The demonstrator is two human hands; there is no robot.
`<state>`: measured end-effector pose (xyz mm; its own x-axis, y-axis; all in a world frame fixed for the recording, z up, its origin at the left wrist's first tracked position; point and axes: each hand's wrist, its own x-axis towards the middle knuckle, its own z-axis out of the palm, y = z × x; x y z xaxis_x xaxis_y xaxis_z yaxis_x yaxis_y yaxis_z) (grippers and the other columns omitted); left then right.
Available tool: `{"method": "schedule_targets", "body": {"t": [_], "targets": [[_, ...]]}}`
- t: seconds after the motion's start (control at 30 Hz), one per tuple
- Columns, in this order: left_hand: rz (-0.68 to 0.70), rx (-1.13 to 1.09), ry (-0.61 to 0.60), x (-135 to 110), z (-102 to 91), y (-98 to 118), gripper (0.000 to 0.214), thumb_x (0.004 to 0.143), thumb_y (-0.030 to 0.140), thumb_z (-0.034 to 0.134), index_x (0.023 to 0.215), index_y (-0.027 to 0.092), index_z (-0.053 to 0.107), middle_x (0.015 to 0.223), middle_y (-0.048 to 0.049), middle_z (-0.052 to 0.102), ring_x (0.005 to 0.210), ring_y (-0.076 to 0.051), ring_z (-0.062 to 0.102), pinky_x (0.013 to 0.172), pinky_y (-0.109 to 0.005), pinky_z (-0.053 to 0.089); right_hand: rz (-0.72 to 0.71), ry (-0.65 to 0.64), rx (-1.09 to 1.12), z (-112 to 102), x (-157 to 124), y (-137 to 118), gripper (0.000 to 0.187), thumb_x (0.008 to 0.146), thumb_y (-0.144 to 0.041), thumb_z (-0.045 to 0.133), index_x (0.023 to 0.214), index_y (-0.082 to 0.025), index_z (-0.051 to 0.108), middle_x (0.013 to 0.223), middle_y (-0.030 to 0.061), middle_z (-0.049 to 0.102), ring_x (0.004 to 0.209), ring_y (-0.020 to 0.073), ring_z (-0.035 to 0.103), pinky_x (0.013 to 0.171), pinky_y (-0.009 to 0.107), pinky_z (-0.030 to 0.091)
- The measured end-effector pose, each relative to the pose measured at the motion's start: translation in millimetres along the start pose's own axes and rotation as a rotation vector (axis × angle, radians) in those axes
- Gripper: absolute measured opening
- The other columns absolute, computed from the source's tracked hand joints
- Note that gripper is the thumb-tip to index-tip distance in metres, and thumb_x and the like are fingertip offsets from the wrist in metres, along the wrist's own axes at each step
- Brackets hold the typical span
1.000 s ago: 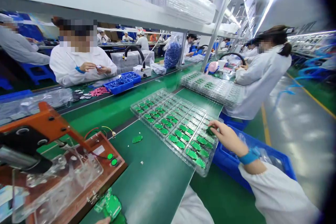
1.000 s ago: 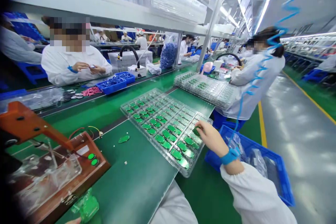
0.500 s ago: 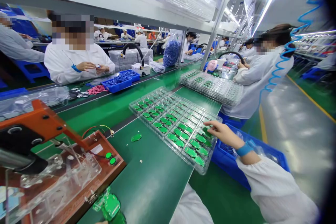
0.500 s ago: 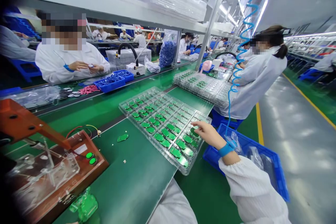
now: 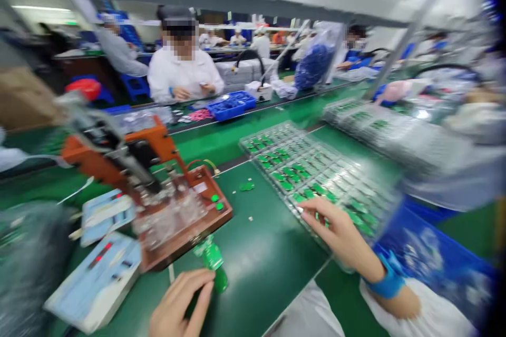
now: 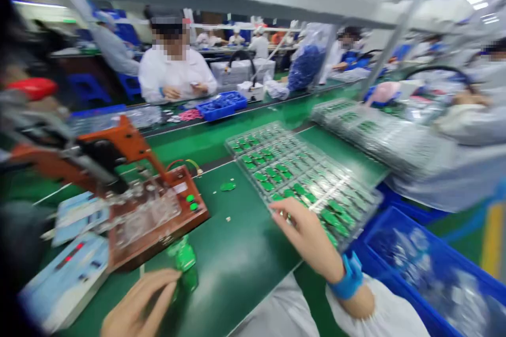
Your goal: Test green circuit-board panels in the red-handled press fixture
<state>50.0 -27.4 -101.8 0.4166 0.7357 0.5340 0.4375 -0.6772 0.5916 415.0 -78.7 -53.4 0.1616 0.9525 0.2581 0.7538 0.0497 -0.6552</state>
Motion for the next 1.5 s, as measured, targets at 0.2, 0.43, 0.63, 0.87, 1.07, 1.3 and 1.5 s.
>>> {"method": "schedule_targets", "body": {"t": [0.2, 0.43, 0.63, 0.87, 1.07, 1.3, 1.5], "targets": [[-0.17, 0.076, -0.093, 3.0, -37.9, 1.0, 0.012, 0.101, 0.022, 0.059, 0.1, 0.025, 0.071, 0.099, -0.0005, 0.075, 0.093, -0.016, 0.07, 0.083, -0.027, 0.057, -0.24, -0.483, 0.194, 88.4, 4.2, -66.2, 0.018, 0.107, -0.031, 0.05, 0.112, -0.028, 0.067, 0.104, 0.0008, 0.07, 0.101, 0.0183, 0.065, 0.09, 0.034, 0.052], [-0.2, 0.075, -0.445, -19.5, -68.4, -12.5, 0.018, 0.094, 0.016, 0.068, 0.108, 0.027, 0.074, 0.129, -0.0009, 0.071, 0.123, -0.024, 0.062, 0.105, -0.043, 0.052, -0.429, -0.59, 0.135, 129.1, 38.1, -72.3, 0.021, 0.101, -0.029, 0.063, 0.12, -0.025, 0.067, 0.131, 0.0044, 0.068, 0.124, 0.0229, 0.061, 0.105, 0.041, 0.053], [-0.179, 0.1, -0.649, -10.6, -63.0, -6.4, 0.044, 0.086, 0.006, 0.073, 0.123, 0.029, 0.07, 0.142, 0.0028, 0.065, 0.135, -0.028, 0.055, 0.11, -0.049, 0.047, -0.515, -0.631, 0.042, 141.4, 47.7, -76.0, 0.033, 0.093, -0.025, 0.073, 0.126, -0.024, 0.068, 0.142, 0.0061, 0.063, 0.132, 0.0274, 0.058, 0.11, 0.047, 0.053], [-0.125, 0.092, -0.655, -9.9, -61.8, -12.0, 0.041, 0.087, 0.01, 0.077, 0.123, 0.028, 0.069, 0.134, 0.0037, 0.07, 0.129, -0.026, 0.059, 0.106, -0.044, 0.046, -0.507, -0.633, 0.045, 144.2, 47.3, -76.8, 0.041, 0.088, -0.024, 0.079, 0.127, -0.023, 0.067, 0.139, 0.0069, 0.065, 0.13, 0.0272, 0.059, 0.11, 0.047, 0.053], [-0.135, 0.076, -0.607, -10.6, -58.9, -10.2, 0.032, 0.085, 0.015, 0.082, 0.113, 0.026, 0.071, 0.13, 0.0018, 0.07, 0.122, -0.025, 0.061, 0.101, -0.041, 0.045, -0.491, -0.598, 0.04, 149.1, 44.4, -78.8, 0.044, 0.088, -0.028, 0.079, 0.129, -0.022, 0.063, 0.131, 0.0078, 0.067, 0.12, 0.0271, 0.063, 0.103, 0.047, 0.057], [-0.189, 0.07, -0.548, -15.9, -52.6, -7.9, 0.029, 0.084, 0.021, 0.084, 0.109, 0.027, 0.071, 0.125, 0.0, 0.068, 0.119, -0.025, 0.062, 0.1, -0.041, 0.045, -0.511, -0.556, -0.006, 150.4, 41.4, -74.0, 0.035, 0.094, -0.017, 0.067, 0.129, -0.019, 0.061, 0.126, 0.0086, 0.068, 0.116, 0.0274, 0.063, 0.1, 0.049, 0.058], [-0.204, 0.061, -0.528, -19.8, -50.7, -8.5, 0.028, 0.086, 0.021, 0.082, 0.11, 0.027, 0.07, 0.126, -0.0017, 0.067, 0.117, -0.026, 0.062, 0.099, -0.041, 0.046, -0.549, -0.463, -0.024, 137.8, 38.8, -59.0, 0.054, 0.089, 0.004, 0.038, 0.129, -0.024, 0.062, 0.136, 0.0049, 0.065, 0.127, 0.0247, 0.059, 0.107, 0.049, 0.055]]}}
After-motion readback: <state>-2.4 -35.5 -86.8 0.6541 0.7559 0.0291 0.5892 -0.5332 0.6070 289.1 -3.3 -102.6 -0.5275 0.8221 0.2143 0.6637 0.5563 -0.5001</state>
